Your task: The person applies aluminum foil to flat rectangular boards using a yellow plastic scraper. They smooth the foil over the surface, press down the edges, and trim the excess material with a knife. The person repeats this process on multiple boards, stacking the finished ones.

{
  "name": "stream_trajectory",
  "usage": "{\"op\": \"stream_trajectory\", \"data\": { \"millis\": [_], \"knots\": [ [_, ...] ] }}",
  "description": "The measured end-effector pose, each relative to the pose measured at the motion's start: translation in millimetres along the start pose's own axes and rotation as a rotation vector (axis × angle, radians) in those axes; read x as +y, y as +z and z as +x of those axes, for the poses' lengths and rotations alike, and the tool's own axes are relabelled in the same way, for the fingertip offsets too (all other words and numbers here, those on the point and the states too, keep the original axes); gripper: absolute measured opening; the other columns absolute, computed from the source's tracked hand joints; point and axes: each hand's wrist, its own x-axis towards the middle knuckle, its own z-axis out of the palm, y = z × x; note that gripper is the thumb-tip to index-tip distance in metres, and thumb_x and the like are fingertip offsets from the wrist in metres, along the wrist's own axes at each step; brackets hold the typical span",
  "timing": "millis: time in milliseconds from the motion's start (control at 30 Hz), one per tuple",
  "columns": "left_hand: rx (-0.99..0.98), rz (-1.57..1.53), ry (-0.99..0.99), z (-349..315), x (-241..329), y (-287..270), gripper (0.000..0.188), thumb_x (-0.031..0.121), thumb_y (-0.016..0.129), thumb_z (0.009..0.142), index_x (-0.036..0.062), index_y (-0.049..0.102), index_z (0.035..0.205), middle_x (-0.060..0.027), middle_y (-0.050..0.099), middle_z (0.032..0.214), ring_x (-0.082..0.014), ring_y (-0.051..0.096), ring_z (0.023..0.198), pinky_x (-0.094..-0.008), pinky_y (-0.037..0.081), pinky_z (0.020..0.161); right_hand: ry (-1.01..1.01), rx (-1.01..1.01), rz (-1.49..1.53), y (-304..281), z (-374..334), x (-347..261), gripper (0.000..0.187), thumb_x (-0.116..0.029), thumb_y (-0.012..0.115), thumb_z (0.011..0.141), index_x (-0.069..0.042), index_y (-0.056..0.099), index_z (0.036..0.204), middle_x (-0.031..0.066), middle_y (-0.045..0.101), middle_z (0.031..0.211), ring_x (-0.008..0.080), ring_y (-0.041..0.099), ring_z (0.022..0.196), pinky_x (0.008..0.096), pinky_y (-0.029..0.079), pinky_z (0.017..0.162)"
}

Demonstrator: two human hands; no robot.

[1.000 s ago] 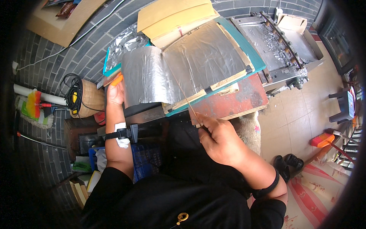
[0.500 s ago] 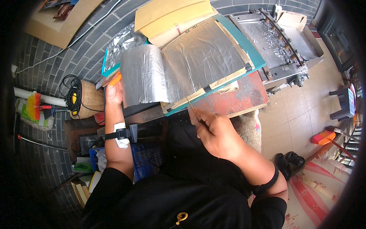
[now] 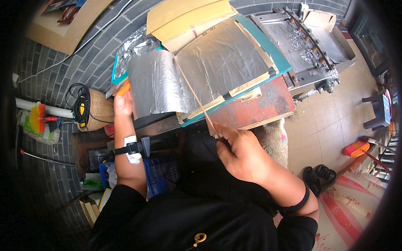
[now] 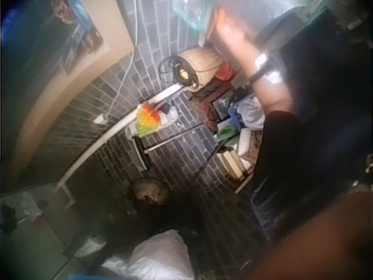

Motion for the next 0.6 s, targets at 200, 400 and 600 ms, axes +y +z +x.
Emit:
{"op": "stream_trajectory", "data": {
  "millis": [200, 400, 600],
  "knots": [
    [-0.043, -0.061, -0.004, -15.7, 14.0, -11.1, 0.035, 0.009, 0.052, 0.093, 0.0003, 0.053, 0.127, -0.0107, 0.059, 0.127, -0.0228, 0.056, 0.118, -0.0367, 0.041, 0.103, -0.027, -0.002, -0.051, -0.6, -4.3, -0.1, 0.037, 0.001, 0.056, 0.081, 0.010, 0.054, 0.117, 0.0295, 0.062, 0.085, 0.0437, 0.063, 0.083, 0.0399, 0.051, 0.074],
    [0.034, 0.018, 0.045, -13.3, 11.4, -18.2, 0.034, 0.011, 0.052, 0.094, -0.0005, 0.053, 0.126, -0.0107, 0.058, 0.128, -0.0219, 0.054, 0.120, -0.0365, 0.040, 0.105, -0.034, -0.035, -0.104, 3.7, -2.8, 0.6, 0.041, 0.006, 0.055, 0.081, 0.010, 0.053, 0.121, 0.0219, 0.063, 0.081, 0.0334, 0.066, 0.074, 0.0350, 0.051, 0.069],
    [0.035, 0.070, 0.056, -9.0, 8.1, -12.3, 0.035, 0.014, 0.052, 0.095, -0.0001, 0.053, 0.127, -0.0100, 0.057, 0.130, -0.0213, 0.052, 0.122, -0.0370, 0.038, 0.106, -0.012, -0.043, -0.058, 2.9, -0.4, -2.4, 0.039, 0.001, 0.058, 0.080, 0.010, 0.053, 0.118, 0.0288, 0.059, 0.076, 0.0435, 0.062, 0.075, 0.0417, 0.050, 0.066]
  ]
}}
